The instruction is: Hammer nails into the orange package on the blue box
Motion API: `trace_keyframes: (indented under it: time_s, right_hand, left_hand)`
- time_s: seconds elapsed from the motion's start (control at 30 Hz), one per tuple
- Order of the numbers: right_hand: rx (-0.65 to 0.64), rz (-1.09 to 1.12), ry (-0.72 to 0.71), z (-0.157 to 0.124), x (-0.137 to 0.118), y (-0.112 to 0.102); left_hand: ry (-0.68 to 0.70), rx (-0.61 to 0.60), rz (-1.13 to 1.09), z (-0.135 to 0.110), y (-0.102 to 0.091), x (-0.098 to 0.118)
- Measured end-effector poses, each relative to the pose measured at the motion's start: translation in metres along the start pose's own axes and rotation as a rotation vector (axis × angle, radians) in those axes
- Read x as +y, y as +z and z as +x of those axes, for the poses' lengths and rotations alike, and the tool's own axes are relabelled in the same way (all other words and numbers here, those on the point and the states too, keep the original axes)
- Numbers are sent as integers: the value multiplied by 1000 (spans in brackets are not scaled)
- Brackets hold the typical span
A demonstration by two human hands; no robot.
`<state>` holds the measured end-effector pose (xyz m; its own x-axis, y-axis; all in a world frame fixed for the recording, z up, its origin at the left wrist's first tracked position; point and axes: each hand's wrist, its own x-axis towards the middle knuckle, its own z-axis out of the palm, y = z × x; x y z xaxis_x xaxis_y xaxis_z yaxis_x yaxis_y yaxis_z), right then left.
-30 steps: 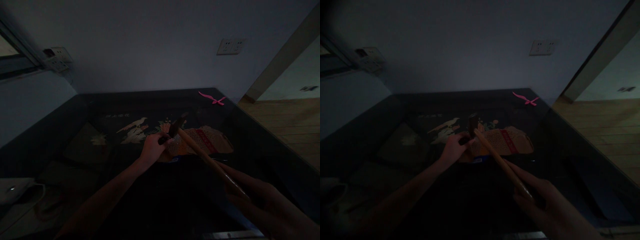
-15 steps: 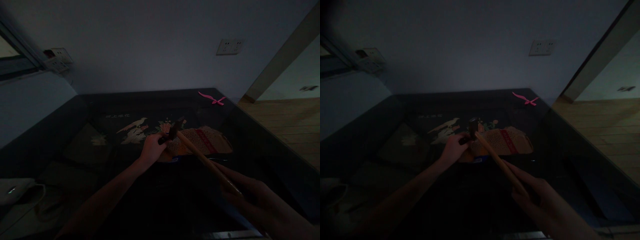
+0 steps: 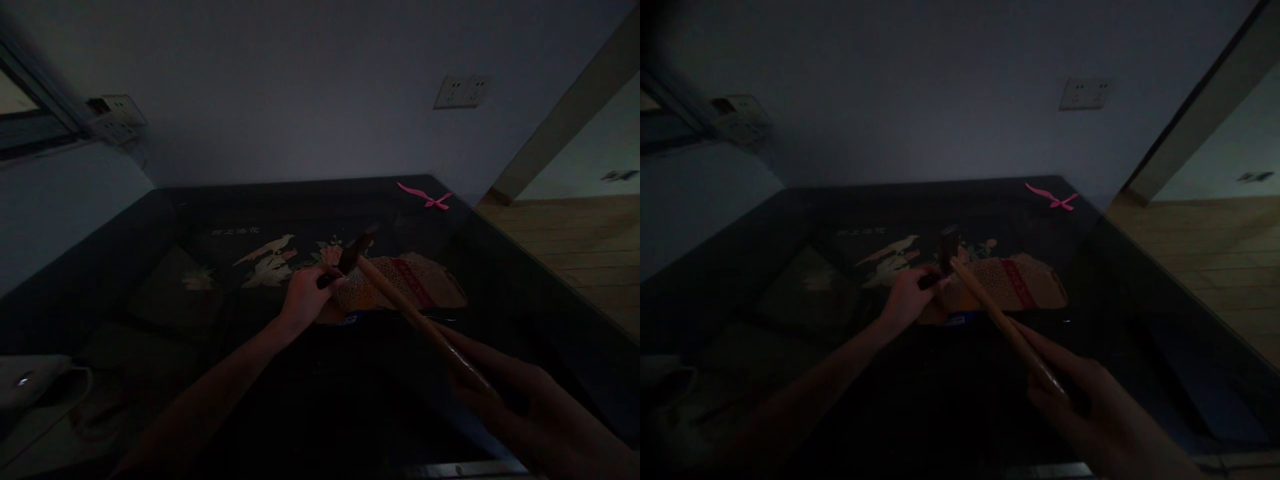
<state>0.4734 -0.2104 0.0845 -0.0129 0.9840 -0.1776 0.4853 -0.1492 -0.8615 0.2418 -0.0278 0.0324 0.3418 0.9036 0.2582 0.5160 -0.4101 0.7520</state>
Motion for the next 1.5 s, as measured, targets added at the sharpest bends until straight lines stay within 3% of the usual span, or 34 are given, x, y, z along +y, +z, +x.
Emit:
trace_keyframes:
  time_s: [0.2,0.43,0.6,0.77,0.93,1.3,1.4,1.5]
  right_hand:
    - [-47,36,22,-1,-3,1]
    - [102,114,7,-4,-7,4]
    - [-36,76,75,-5,1,2]
    - [40,109,34,-5,0,2]
    - [-40,62,67,-3,-4,4]
    - [-39,55,144,-2,9,3]
    - [43,173,144,-4,-2,8]
    - [205,275,172,-8,-7,14]
  left_hand:
    - [-4,-20,11,1,0,-2]
    - [4,-14,-13,1,0,1]
    - [-14,11,26,1,-1,2]
    - [6,0,-24,1,1,1]
    - [-12,15,24,1,1,2]
    - [-37,-1,23,1,0,1]
    - [-17,4,-4,1,-2,3]
    - [19,-27,-51,2,-5,1]
